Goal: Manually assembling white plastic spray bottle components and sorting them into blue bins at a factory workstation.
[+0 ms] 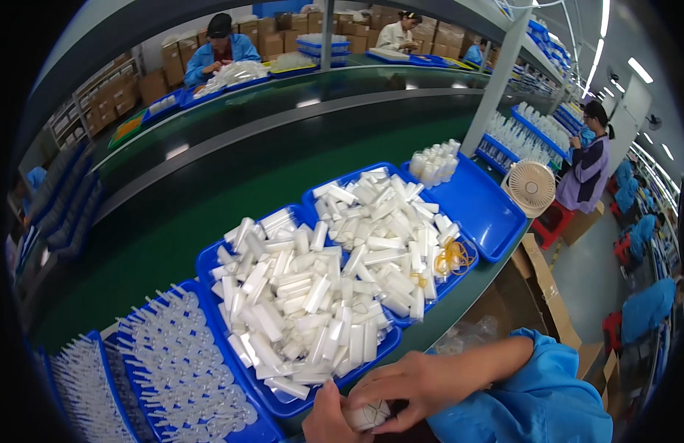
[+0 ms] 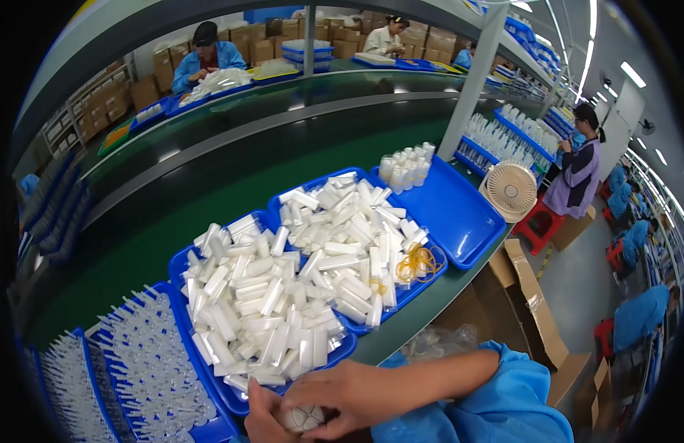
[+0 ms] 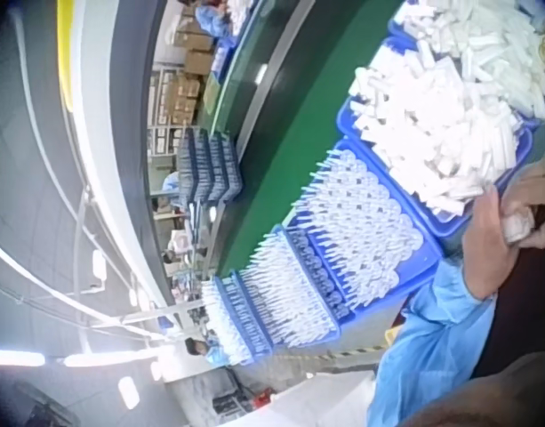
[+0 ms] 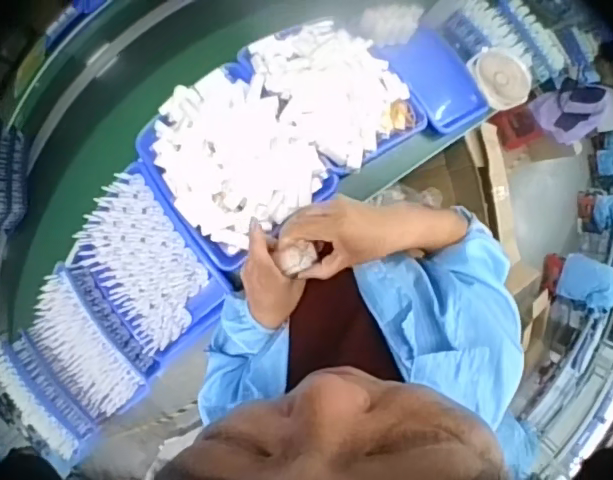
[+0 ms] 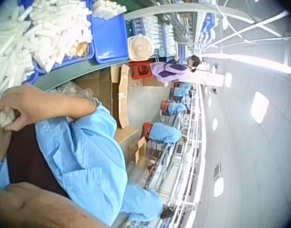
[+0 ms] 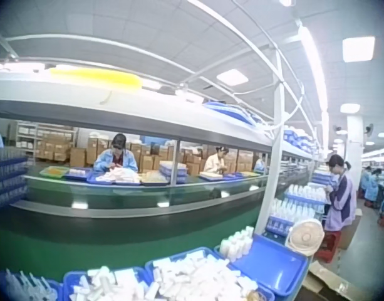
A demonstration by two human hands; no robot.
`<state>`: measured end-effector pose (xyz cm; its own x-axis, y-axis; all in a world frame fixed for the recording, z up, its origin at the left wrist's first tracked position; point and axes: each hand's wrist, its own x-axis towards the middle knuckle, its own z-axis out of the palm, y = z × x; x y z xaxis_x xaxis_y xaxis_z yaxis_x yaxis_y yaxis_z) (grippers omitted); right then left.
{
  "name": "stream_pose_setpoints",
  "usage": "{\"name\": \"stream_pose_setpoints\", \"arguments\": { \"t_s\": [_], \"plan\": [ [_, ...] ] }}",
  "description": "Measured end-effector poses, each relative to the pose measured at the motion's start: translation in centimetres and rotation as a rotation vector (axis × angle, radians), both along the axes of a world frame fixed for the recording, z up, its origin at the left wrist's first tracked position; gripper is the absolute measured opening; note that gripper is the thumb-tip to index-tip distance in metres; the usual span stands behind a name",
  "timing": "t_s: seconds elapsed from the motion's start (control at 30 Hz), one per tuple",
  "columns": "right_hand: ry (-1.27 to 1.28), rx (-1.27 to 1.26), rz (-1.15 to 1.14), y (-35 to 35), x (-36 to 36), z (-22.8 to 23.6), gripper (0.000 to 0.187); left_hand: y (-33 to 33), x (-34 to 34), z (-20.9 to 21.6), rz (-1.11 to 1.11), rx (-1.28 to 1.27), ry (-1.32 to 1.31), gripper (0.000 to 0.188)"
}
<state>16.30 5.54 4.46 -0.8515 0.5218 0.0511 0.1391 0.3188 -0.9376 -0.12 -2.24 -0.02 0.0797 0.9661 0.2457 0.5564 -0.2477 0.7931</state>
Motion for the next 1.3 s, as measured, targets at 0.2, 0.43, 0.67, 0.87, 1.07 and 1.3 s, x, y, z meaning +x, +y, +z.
{"name": "stream_pose_setpoints", "arguments": {
  "t_s": [0.2,0.43,0.67,0.87,1.07,1.3],
  "plan": [
    [-0.089,0.338,-0.347,5.0,4.4,2.4,0.039,-1.9,-3.4,1.7,0.065,0.060,0.028,0.057],
    [-0.566,1.051,-1.495,24.2,25.5,-0.9,0.032,-5.0,-9.0,0.1,0.223,-0.065,0.435,0.022],
    [-0.635,0.604,-1.412,32.2,29.0,-5.9,0.034,-3.0,-10.2,0.7,0.363,-0.184,0.626,0.018],
    [-0.812,0.745,-1.305,33.1,31.0,-6.7,0.031,-2.4,-11.2,0.6,0.329,-0.212,0.629,0.022],
    [-0.339,0.668,-0.884,25.5,11.2,-1.0,0.028,-3.8,-11.7,-0.7,0.494,-0.123,0.652,0.021],
    [-0.408,0.698,-0.114,19.0,-2.8,-2.0,0.028,-5.2,-10.8,1.2,0.603,-0.017,0.241,0.012]
  ]
}}
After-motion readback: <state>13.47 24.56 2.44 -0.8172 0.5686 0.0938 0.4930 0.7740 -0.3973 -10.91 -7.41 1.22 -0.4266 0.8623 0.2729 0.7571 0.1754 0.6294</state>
